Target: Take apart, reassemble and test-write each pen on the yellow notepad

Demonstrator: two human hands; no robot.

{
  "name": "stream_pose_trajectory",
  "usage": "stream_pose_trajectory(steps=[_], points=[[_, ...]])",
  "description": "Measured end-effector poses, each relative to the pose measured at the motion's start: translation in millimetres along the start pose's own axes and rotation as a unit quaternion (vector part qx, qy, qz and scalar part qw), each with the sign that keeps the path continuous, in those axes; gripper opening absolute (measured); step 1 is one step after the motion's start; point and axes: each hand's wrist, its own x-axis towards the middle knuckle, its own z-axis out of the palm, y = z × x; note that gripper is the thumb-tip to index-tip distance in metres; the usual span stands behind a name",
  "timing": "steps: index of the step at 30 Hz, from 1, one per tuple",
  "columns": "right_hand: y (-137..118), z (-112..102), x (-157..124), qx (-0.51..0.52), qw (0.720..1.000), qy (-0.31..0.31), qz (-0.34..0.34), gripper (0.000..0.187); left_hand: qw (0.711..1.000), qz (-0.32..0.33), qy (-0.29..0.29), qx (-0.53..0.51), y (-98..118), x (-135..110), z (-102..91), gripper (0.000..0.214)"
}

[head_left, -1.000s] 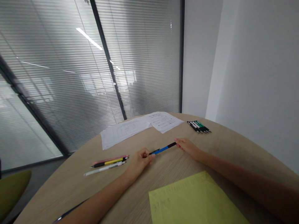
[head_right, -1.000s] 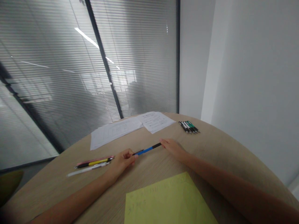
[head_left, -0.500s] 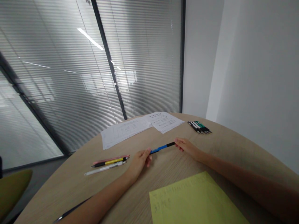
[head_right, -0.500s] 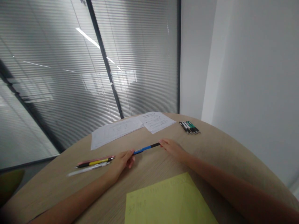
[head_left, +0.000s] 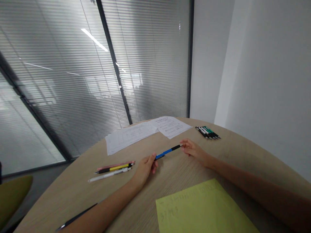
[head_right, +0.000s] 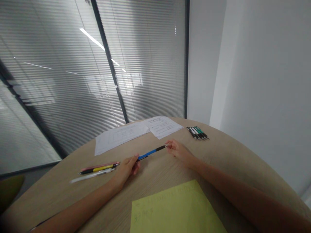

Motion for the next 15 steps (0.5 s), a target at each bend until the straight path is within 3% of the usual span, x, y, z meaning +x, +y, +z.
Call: stream_pose_trajectory(steps=[8, 15], points=[[9.8, -1.4, 2.6, -0.128, 0.992, 0.013, 0.016, 0.042, 1.0, 0.008, -0.015, 0.007, -2.4, 2.4, -0.2, 0.053], [2.5, -0.2, 0.7, -0.087, 0.996, 0.006, 0.011, 0.031, 1.0, 0.003, -0.007, 0.005, -1.4, 1.7, 0.0, 0.054]])
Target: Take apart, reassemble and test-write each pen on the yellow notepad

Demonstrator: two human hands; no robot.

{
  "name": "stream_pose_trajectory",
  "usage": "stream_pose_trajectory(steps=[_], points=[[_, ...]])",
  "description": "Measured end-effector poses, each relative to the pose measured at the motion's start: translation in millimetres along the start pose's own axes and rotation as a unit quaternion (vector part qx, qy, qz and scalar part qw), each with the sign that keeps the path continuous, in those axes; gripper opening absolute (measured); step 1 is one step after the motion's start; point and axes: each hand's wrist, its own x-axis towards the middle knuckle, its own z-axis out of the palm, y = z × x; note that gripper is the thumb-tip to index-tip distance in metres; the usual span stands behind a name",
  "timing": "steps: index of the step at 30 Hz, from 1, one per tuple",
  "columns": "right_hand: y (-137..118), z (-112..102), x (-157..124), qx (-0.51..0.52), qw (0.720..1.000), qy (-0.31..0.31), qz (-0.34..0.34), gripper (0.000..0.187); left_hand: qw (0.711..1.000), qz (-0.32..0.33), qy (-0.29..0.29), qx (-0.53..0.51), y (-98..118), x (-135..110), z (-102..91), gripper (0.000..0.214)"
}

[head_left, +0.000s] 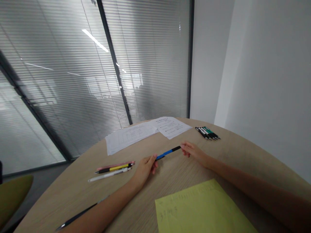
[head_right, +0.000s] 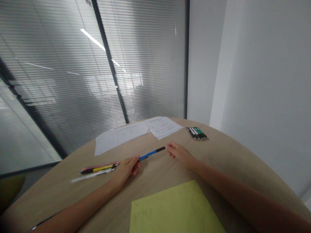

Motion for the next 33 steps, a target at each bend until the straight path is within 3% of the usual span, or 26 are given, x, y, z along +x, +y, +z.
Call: stream_pose_trajectory(steps=[4, 11, 16, 33], points=[[-1.4, 0.3, -0.3, -0.015, 1.0, 0.006, 0.004, 0.038, 1.0, -0.004, -0.007, 0.009, 0.7, -0.1, -0.3, 0.053], [-5.1, -0.8, 0.5, 0.033, 0.999, -0.007, 0.012, 0.034, 1.0, -0.001, 0.004, 0.004, 1.9, -1.9, 0.4, 0.053], [0.5, 0.2, 1.4, -0.013, 1.0, -0.005, 0.01, 0.038, 1.0, -0.002, -0.002, -0.002, 3.5, -3.5, 0.6, 0.053], [-1.9, -0.7, 0.3, 0.02, 0.999, -0.003, 0.026, 0.029, 1.0, -0.007, -0.007, 0.001, 2.9, -1.8, 0.7, 0.052]])
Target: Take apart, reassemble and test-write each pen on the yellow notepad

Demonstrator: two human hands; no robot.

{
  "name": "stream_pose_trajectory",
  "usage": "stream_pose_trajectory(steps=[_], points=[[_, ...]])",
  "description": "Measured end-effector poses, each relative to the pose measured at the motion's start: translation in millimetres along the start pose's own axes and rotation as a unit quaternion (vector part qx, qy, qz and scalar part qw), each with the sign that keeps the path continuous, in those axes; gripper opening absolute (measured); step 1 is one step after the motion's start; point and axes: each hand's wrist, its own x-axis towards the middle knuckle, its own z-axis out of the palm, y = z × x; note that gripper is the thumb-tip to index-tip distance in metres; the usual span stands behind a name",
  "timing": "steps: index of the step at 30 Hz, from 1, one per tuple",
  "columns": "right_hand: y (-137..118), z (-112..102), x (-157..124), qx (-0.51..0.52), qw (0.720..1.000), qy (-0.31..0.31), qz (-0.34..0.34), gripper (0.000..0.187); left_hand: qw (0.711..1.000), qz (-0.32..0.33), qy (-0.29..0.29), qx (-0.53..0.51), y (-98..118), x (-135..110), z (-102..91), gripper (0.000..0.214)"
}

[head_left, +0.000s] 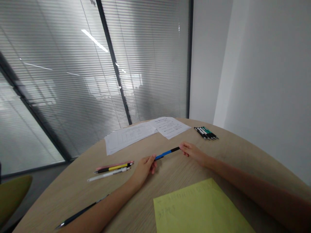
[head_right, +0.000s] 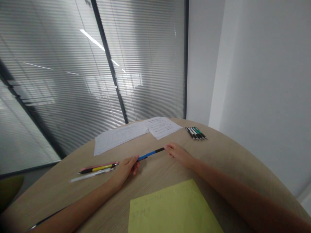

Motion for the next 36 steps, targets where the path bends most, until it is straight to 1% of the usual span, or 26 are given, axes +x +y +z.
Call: stream_pose_trajectory(steps=[1, 3, 5, 7, 12, 16, 19, 24, 27, 33, 36], points=[[-2, 0, 0, 0.016, 1.0, -0.007, 0.001, 0.028, 1.0, -0.001, 0.001, 0.002, 0, 0, 0.1, 0.052], [-4, -1, -1, 0.047, 0.999, -0.02, 0.003, 0.032, 1.0, -0.002, 0.002, 0.008, -1, 1, 0.2, 0.052], [-3, -1, 1, 0.049, 0.999, -0.023, -0.001, 0.031, 1.0, 0.0, 0.003, 0.016, -2, 1, 0.1, 0.052], [1, -1, 2, 0.03, 0.999, -0.014, -0.005, 0.028, 1.0, 0.005, 0.001, 0.02, -2, 1, 0.0, 0.051], [9, 0, 5, 0.004, 1.0, 0.004, -0.013, 0.03, 1.0, 0.006, -0.009, 0.019, -3, 1, 0.4, 0.047], [6, -2, 3, 0.036, 0.999, -0.007, -0.006, 0.021, 1.0, 0.007, -0.012, 0.018, -3, 3, 0.0, 0.046], [4, -2, 3, 0.067, 0.998, -0.006, -0.004, 0.023, 1.0, 0.008, -0.014, 0.015, -4, 3, -0.6, 0.046], [5, -1, 2, 0.054, 0.998, 0.018, -0.01, 0.029, 1.0, 0.003, -0.016, 0.008, -4, 3, -0.5, 0.046], [5, -1, 2, 0.063, 0.998, 0.022, -0.007, 0.026, 1.0, 0.005, -0.011, 0.006, -3, 2, -0.2, 0.048], [5, -2, 4, 0.12, 0.992, 0.034, 0.013, 0.02, 1.0, 0.002, 0.006, -0.009, -2, 2, 0.0, 0.052], [5, -3, 5, 0.165, 0.985, 0.053, 0.028, 0.02, 1.0, 0.004, 0.015, -0.016, -3, 3, -0.4, 0.053]])
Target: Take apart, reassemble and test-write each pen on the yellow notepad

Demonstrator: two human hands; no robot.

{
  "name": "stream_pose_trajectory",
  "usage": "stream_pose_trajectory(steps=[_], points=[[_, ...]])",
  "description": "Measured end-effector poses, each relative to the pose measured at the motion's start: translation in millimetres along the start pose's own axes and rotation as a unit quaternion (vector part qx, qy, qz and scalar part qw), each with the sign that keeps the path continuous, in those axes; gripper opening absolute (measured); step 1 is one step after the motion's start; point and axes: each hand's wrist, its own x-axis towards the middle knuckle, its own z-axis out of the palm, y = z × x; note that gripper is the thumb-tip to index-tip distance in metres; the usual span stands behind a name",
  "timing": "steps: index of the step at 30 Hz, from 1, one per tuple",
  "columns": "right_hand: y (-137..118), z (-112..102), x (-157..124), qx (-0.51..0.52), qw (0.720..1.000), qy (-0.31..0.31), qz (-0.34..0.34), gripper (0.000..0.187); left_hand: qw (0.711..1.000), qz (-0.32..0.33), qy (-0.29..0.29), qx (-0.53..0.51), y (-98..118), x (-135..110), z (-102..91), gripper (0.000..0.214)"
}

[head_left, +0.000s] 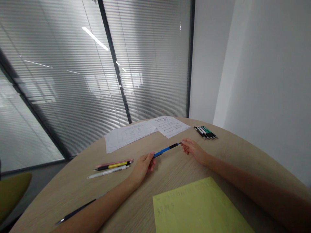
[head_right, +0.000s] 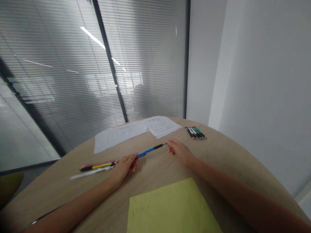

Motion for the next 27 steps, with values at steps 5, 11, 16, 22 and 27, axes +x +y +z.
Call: stream_pose_trajectory(steps=[5, 11, 16, 22, 27], points=[[-3, -1, 2, 0.064, 0.997, 0.033, 0.02, 0.021, 1.0, -0.009, 0.01, -0.02, 0, 1, -0.7, 0.052], [-5, -1, 2, 0.092, 0.995, 0.04, 0.03, 0.022, 0.999, -0.011, 0.016, -0.035, 2, -2, -0.4, 0.049], [-4, 0, -4, 0.055, 0.998, -0.004, 0.017, 0.019, 1.0, 0.001, -0.012, -0.004, 1, -2, 0.4, 0.044], [-8, 2, -8, -0.045, 0.998, -0.047, -0.012, 0.019, 0.996, 0.053, 0.005, 0.076, -2, 1, 0.9, 0.024], [-14, 6, -12, -0.129, 0.989, -0.076, -0.014, 0.022, 0.981, 0.1, 0.032, 0.162, -5, 2, 0.7, 0.014]])
